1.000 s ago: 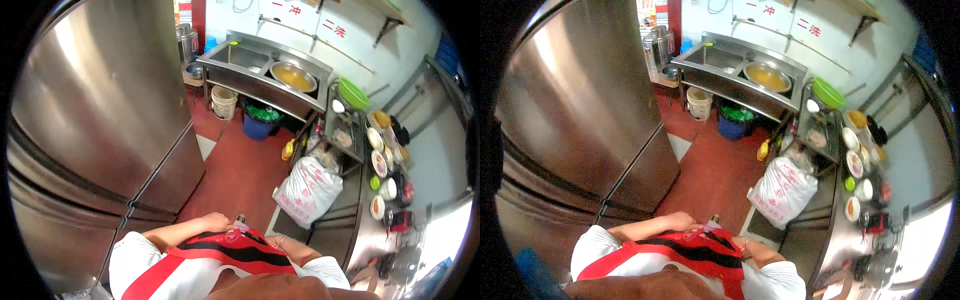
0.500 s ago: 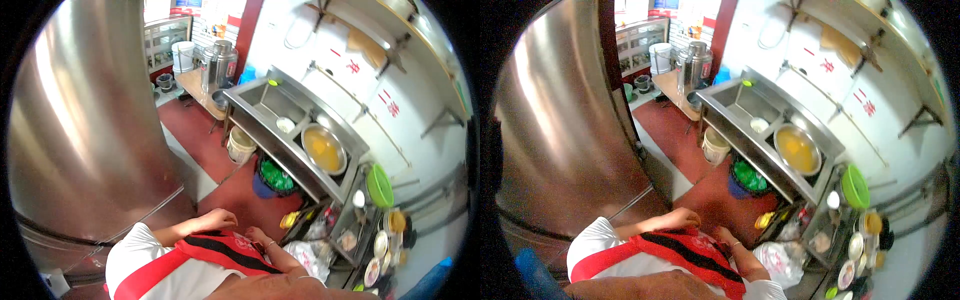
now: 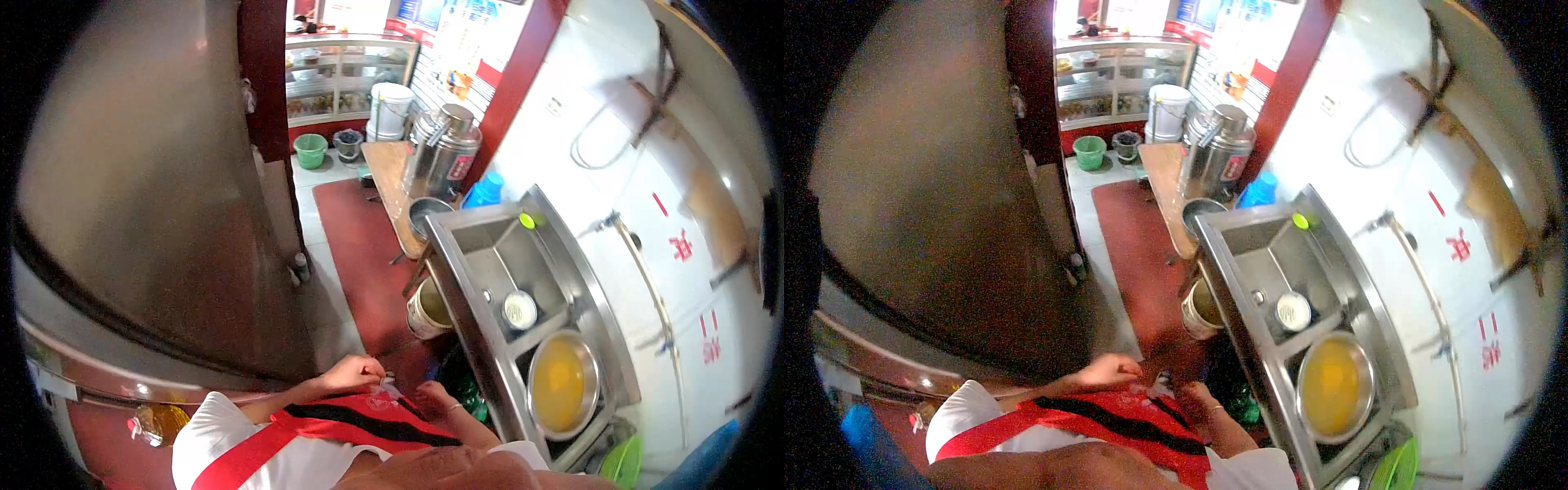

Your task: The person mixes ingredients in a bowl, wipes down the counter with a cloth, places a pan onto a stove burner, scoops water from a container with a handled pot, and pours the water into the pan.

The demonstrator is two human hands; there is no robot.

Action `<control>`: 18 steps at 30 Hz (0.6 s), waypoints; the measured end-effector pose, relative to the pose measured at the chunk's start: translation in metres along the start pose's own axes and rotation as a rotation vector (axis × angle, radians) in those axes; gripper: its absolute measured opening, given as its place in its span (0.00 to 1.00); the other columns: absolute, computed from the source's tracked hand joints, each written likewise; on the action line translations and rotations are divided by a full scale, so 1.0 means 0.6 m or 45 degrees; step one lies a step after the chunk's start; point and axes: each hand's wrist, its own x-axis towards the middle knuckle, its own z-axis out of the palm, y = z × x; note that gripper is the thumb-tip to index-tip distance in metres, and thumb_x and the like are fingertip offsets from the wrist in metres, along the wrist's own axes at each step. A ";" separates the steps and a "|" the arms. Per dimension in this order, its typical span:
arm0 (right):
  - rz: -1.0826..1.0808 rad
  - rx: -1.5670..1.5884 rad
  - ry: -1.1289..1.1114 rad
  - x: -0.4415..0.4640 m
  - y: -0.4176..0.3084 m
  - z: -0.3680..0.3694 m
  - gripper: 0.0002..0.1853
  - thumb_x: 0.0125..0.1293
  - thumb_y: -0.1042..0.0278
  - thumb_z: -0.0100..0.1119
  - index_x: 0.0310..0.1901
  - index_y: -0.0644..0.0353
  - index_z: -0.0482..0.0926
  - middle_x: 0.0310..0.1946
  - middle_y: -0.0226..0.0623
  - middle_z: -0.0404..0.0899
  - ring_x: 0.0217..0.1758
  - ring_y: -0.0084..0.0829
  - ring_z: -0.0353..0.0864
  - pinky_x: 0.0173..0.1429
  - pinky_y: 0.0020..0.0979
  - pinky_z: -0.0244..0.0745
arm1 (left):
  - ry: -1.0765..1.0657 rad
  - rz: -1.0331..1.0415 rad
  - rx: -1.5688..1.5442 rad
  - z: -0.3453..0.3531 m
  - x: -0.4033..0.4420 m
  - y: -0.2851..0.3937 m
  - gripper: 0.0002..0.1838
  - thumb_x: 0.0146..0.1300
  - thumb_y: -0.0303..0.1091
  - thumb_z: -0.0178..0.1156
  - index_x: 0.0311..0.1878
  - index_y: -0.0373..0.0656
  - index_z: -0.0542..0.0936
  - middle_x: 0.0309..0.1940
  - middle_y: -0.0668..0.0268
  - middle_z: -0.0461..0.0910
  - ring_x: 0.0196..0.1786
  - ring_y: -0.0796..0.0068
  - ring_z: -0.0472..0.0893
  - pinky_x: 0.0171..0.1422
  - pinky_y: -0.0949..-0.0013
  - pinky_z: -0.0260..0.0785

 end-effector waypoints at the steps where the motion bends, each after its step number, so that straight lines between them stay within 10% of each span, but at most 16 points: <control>1: -0.001 -0.023 -0.024 0.029 -0.060 -0.023 0.13 0.64 0.65 0.59 0.46 0.61 0.75 0.33 0.41 0.80 0.32 0.33 0.82 0.34 0.33 0.80 | 0.080 -0.055 -0.176 -0.014 0.028 -0.004 0.08 0.61 0.29 0.61 0.42 0.40 0.81 0.36 0.65 0.81 0.38 0.78 0.78 0.46 0.71 0.71; 9: -0.567 -0.384 -0.167 0.237 -0.433 -0.134 0.05 0.65 0.71 0.57 0.41 0.61 0.76 0.31 0.32 0.78 0.31 0.22 0.78 0.33 0.24 0.74 | 0.404 -0.337 -0.220 -0.138 0.228 0.061 0.11 0.65 0.30 0.58 0.49 0.40 0.80 0.40 0.67 0.82 0.44 0.79 0.78 0.51 0.72 0.70; 18: -1.060 0.070 0.372 0.342 -0.874 -0.169 0.18 0.67 0.62 0.56 0.52 0.65 0.70 0.36 0.35 0.79 0.35 0.23 0.78 0.38 0.27 0.74 | 0.690 -0.333 -0.228 -0.360 0.379 -0.095 0.13 0.66 0.32 0.56 0.50 0.36 0.79 0.43 0.63 0.82 0.48 0.77 0.79 0.54 0.73 0.69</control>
